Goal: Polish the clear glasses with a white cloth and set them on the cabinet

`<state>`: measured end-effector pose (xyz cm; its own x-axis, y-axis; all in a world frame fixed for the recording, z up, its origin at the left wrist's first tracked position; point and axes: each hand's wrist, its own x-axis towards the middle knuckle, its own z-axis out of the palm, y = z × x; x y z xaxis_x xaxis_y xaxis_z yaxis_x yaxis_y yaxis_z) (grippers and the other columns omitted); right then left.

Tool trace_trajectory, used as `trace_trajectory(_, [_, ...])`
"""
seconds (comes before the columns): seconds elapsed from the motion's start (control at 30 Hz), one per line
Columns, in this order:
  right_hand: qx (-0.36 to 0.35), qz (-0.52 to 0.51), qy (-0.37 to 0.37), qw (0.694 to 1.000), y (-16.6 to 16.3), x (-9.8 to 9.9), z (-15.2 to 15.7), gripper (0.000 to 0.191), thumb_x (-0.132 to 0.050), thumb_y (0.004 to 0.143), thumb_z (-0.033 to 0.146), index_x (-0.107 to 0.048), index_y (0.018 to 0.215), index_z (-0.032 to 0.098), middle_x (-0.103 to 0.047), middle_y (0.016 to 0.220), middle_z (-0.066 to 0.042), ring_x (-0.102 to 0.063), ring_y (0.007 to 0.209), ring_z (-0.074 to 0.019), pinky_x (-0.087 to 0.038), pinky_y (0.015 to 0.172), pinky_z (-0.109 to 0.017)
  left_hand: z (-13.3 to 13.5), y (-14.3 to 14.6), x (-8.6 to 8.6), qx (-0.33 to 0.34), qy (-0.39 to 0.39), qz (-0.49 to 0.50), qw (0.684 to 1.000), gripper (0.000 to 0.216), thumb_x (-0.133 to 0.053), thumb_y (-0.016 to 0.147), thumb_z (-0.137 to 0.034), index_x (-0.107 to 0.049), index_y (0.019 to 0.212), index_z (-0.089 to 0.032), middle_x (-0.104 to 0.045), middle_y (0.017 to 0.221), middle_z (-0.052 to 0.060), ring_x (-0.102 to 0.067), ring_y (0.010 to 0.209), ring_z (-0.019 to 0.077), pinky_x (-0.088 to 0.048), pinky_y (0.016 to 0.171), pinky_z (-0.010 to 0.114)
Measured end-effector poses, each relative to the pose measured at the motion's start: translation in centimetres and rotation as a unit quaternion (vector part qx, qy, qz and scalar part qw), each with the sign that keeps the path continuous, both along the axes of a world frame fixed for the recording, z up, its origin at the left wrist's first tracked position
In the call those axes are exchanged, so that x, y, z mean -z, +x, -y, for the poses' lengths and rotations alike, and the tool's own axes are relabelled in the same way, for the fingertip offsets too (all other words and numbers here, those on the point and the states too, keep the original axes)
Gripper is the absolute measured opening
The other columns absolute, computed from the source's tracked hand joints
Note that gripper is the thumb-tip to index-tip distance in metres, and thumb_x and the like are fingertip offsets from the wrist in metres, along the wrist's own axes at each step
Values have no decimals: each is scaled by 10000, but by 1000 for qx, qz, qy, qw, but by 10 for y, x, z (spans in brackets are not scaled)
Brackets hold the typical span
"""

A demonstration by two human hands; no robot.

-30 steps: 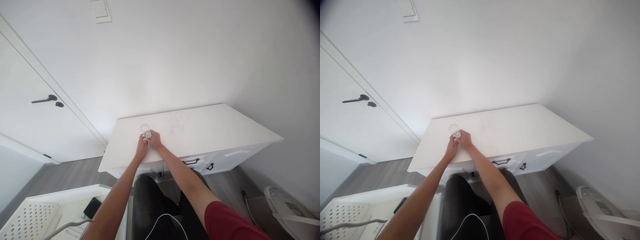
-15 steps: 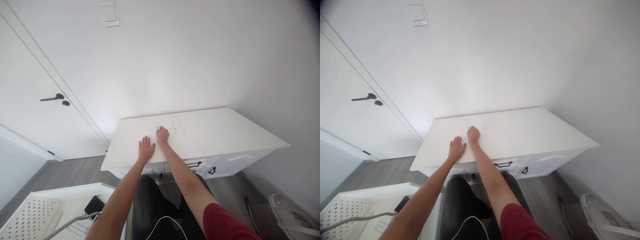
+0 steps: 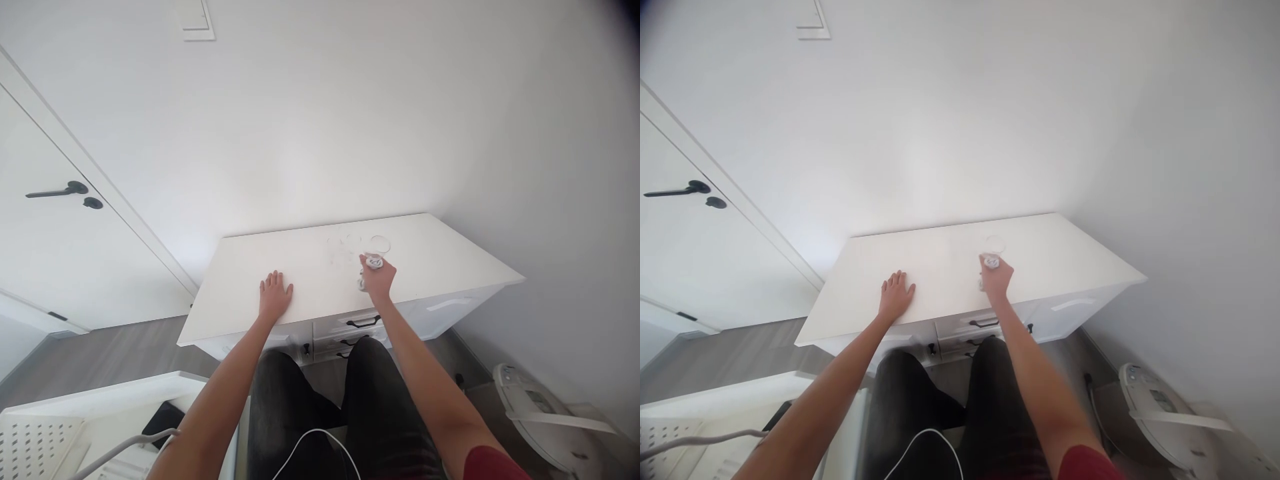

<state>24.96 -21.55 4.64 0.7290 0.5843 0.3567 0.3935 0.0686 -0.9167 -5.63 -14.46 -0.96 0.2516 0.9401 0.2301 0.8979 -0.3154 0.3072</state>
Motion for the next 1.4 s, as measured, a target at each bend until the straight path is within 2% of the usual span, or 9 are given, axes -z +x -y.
trace_trajectory(0.07, [14,23,-43,999,38,-2,-19,326,-715,802,457,-758,865,140,-746,729,-86,-712,622,-240,-558,603,-321,0,0,0,-1,1,-6,1000,598,-390,992,-481,-448,1489,-154,-385,1616,197,-302,1508,365,-184,1228,577])
trace_trajectory(0.13, [-12,33,-105,994,69,-3,-42,295,-723,797,421,-757,866,135,-757,757,-94,-716,623,-226,-562,601,-305,0,-1,1,-2,2,-10,1000,600,-384,993,-485,-450,1487,-150,-384,1617,195,-301,1508,362,-187,1229,571])
trace_trajectory(0.23, [-53,33,-144,988,97,-2,-76,249,-766,762,370,-757,845,135,-752,731,-88,-698,589,-201,-558,593,-292,0,-1,1,-1,3,-13,1000,602,-374,996,-486,-448,1488,-148,-380,1620,194,-302,1507,363,-192,1225,572])
trace_trajectory(0.43, [-115,29,-181,976,109,10,-120,181,-798,716,308,-730,717,141,-740,684,-88,-672,574,-180,-520,547,-265,0,0,0,-10,0,-23,1000,584,-380,997,-490,-455,1482,-174,-384,1623,173,-316,1501,356,-204,1224,559])
trace_trajectory(0.63, [-117,58,-189,973,104,27,-137,219,-834,680,318,-748,795,153,-768,833,-104,-723,770,-217,-536,620,-270,0,0,-1,-11,2,-22,1000,576,-385,995,-498,-465,1475,-188,-397,1615,172,-321,1499,359,-212,1220,560])
trace_trajectory(0.87, [-91,84,-198,972,106,42,-136,234,-802,733,381,-745,801,164,-766,836,-116,-727,790,-222,-552,652,-291,0,1,-2,-9,6,-39,999,578,-369,1002,-489,-468,1471,-167,-403,1607,180,-328,1490,359,-223,1215,558])
trace_trajectory(1.13, [-95,126,-228,961,106,37,-129,287,-771,784,417,-751,910,159,-778,925,-121,-729,847,-214,-524,658,-257,0,1,-2,-12,17,-52,998,545,-383,1003,-475,-486,1451,-184,-422,1596,170,-347,1478,348,-244,1206,551])
trace_trajectory(1.3, [-70,187,-267,943,101,39,-85,262,-631,893,379,-719,958,141,-757,951,-166,-709,873,-256,-481,665,-285,-1,1,0,-19,16,-75,997,559,-367,1008,-473,-470,1463,-165,-417,1603,160,-348,1473,335,-262,1201,542])
trace_trajectory(1.4, [-123,246,-278,920,95,45,-43,106,-644,856,273,-697,901,193,-748,896,-97,-687,843,-238,-436,690,-278,-1,2,-1,-22,12,-84,996,577,-351,1010,-479,-458,1474,-152,-404,1613,156,-332,1485,326,-251,1211,538])
